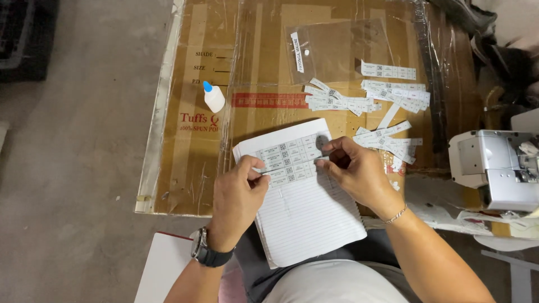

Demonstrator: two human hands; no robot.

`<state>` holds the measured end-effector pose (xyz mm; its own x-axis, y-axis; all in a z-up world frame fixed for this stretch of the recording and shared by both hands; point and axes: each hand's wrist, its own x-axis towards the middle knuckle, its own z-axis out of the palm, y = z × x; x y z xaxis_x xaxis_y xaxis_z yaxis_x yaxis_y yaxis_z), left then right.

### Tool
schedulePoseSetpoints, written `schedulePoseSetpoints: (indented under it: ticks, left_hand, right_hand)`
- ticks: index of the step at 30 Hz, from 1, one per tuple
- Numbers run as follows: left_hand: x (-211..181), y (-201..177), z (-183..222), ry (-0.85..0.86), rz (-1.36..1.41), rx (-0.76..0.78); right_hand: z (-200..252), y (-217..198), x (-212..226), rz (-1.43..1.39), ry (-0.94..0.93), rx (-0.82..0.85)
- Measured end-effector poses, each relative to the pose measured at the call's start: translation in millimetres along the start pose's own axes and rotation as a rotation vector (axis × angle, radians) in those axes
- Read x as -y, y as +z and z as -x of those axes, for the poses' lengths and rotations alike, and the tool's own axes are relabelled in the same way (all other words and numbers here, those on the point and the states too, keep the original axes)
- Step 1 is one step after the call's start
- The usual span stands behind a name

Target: Gluing small printed labels into a spiral notebook and marking them with a pen for record-keeping.

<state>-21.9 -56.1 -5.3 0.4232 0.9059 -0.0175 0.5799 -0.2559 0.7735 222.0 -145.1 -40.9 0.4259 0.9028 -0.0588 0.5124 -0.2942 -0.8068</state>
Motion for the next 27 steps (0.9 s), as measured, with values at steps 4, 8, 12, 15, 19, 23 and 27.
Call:
schedulePoseSetpoints:
  ticks: [4, 8, 12, 15, 19, 23, 27]
  left_hand:
    - [9, 7, -2, 0.010, -0.045, -0.031]
    - [12, 8, -1, 0.016, -0.067, -0.028]
    - [22, 16, -3, 0.011, -0.129, -0.026]
    - [20, 15, -3, -0.033, -0.172, -0.023]
    - [16, 15, -4, -0.076, -0.170, -0.012]
    - [14, 14, -4, -0.090, -0.164, -0.021]
    - [8, 11, -4, -0.134, -0.163, 0.004]
  right_hand:
    - [0, -5, 9, 0.007, 0.010, 0.015]
    - [1, 0, 0, -0.029, 0.047, 0.009]
    - [-3, 1, -11, -0.070, 0.081, 0.012]
    - [-4, -1, -8, -0.068, 0.086, 0.010]
    - [-2, -1, -6, -0.082, 0.068, -0.002]
    - [-3, 0, -8, -0.080, 0.033, -0.008]
    - [-2, 1, -8, -0.091, 0.013, -0.023]
